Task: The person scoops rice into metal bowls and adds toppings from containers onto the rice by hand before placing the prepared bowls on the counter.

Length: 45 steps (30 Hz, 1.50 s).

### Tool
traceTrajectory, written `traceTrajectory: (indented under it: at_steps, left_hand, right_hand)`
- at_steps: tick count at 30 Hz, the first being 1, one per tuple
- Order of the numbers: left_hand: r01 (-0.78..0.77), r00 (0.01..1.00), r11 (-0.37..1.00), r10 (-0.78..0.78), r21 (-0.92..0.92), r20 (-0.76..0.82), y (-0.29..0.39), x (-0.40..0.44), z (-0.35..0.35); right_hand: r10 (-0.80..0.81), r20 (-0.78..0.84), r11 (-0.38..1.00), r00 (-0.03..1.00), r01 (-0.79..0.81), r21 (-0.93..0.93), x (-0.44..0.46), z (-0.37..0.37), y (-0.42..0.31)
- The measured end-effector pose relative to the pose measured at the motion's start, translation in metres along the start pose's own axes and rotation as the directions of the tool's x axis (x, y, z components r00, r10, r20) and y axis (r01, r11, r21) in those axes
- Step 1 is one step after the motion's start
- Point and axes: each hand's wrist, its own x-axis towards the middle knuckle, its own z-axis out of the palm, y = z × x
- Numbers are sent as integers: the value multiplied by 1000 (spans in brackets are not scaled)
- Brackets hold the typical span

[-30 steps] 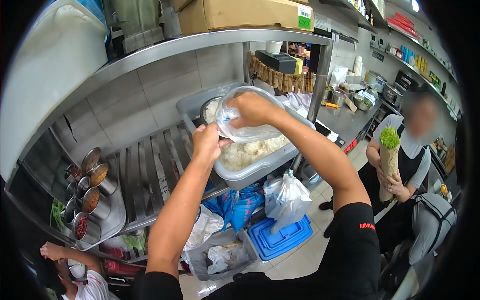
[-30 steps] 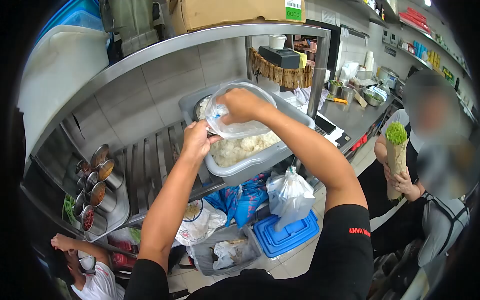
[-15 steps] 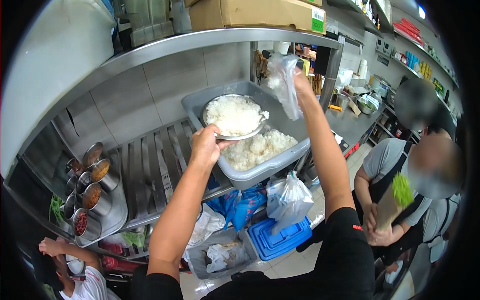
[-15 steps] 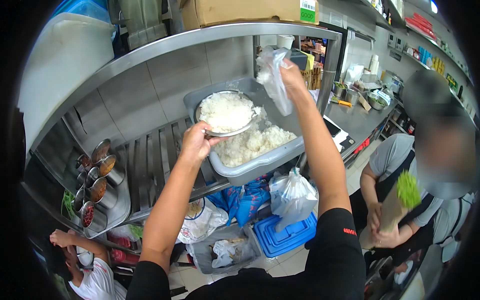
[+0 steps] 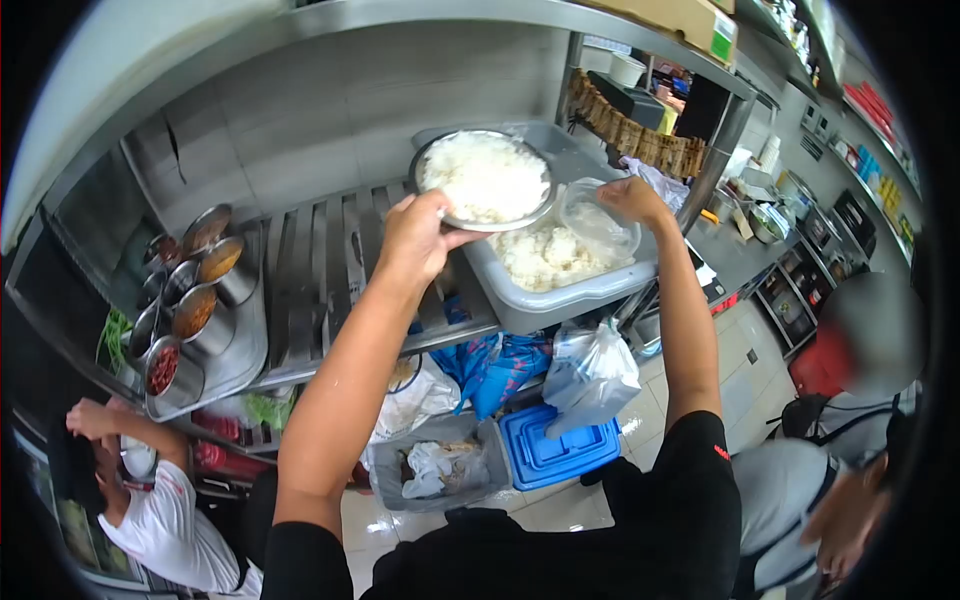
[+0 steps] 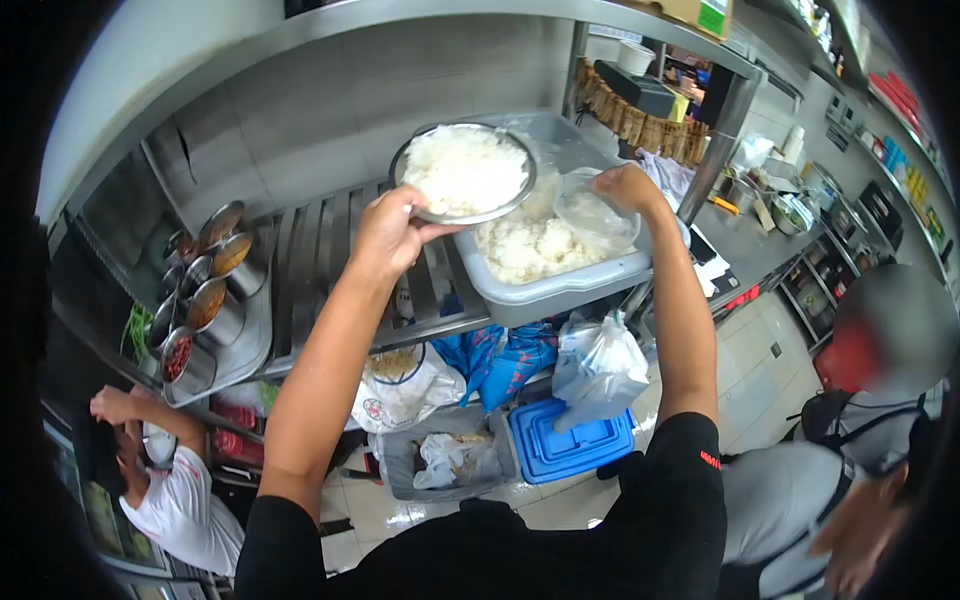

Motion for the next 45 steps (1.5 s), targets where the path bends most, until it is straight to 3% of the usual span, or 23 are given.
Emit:
traceTrajectory:
  at_steps: [2, 6, 8, 9, 11, 12, 16, 18, 20, 25, 28, 30, 31, 33, 35, 37, 38, 40, 41, 42, 43, 45]
  left_hand:
    - [-17, 1000, 999, 17, 30, -2, 3, -7, -5]
    - [-16, 999, 995, 20, 103, -37, 10, -27, -13]
    - [-39, 997, 985, 49, 166, -55, 11, -37, -19]
    - [-49, 996, 985, 60, 166, -64, 12, -42, -21]
    - [-60, 996, 984, 69, 168, -50, 13, -51, -24]
    - [-57, 995, 985, 69, 164, -70, 14, -54, -23]
    - [-77, 993, 967, 96, 243, -70, 15, -57, -11]
    - [-93, 991, 959, 114, 266, -66, 13, -55, -7]
    - [-120, 987, 948, 145, 296, -66, 7, -44, -1]
    - [-108, 988, 955, 134, 276, -74, -6, -28, 7]
    - [-97, 990, 958, 121, 271, -74, -11, -22, 12]
    - [-87, 995, 978, 95, 190, -31, -13, -19, 13]
    - [-82, 994, 978, 94, 190, -58, -15, -18, 11]
    - [-81, 993, 988, 91, 132, -72, -16, -13, 11]
    - [-93, 992, 993, 98, 67, -81, -14, -13, 11]
    - [-103, 989, 994, 107, 43, -104, -8, -13, 3]
    - [-126, 985, 991, 131, 50, -114, -4, -15, 0]
    - [-160, 979, 985, 168, 70, -118, 5, -25, -9]
    - [-164, 976, 984, 172, 68, -133, 11, -31, -15]
    - [-184, 968, 978, 197, 94, -157, 16, -38, -22]
    - [-204, 958, 972, 223, 118, -182, 19, -45, -29]
    - [-214, 953, 971, 231, 105, -197, 26, -62, -44]
  right_hand:
    - [-87, -131, 993, 988, 97, 73, 0, -4, 2]
    - [-101, -301, 966, 948, 166, 198, -42, -22, -58]
    - [-230, -404, 867, 885, 375, 329, -60, -27, -103]
    - [-242, -401, 861, 884, 386, 331, -61, -26, -118]
    - [-441, -428, 744, 789, 588, 318, -62, -23, -147]
    - [-500, -375, 781, 780, 594, 194, -70, -29, -168]
    - [-632, -238, 733, 737, 669, 122, -59, -33, -217]
    - [-813, -181, 569, 554, 821, -42, -38, -25, -223]
    - [-697, 39, 716, 716, 698, -15, -20, -15, -219]
    - [-687, -93, 727, 721, 679, -104, -25, -11, -206]
    - [-653, -120, 755, 748, 654, -30, -33, -18, -197]
    - [-684, -237, 710, 690, 704, 0, -27, -10, -191]
    - [-690, -223, 703, 689, 711, 21, -24, -5, -188]
    - [-521, -419, 751, 744, 632, 190, -14, -2, -182]
    - [-239, -406, 717, 882, 442, 539, -10, 0, -177]
    - [-119, -366, 566, 923, 366, 739, -8, -6, -170]
    - [-134, -349, 563, 927, 361, 743, -7, -6, -166]
    - [9, -529, 578, 849, 427, 695, -4, -3, -156]
    - [-1, -518, 576, 855, 424, 699, 7, 10, -137]
    - [-225, -480, 821, 848, 430, 376, 24, 35, -109]
    - [-419, -349, 899, 838, 438, -26, 34, 47, -91]
    - [-428, -63, 887, 901, 406, -220, 3, 58, -90]
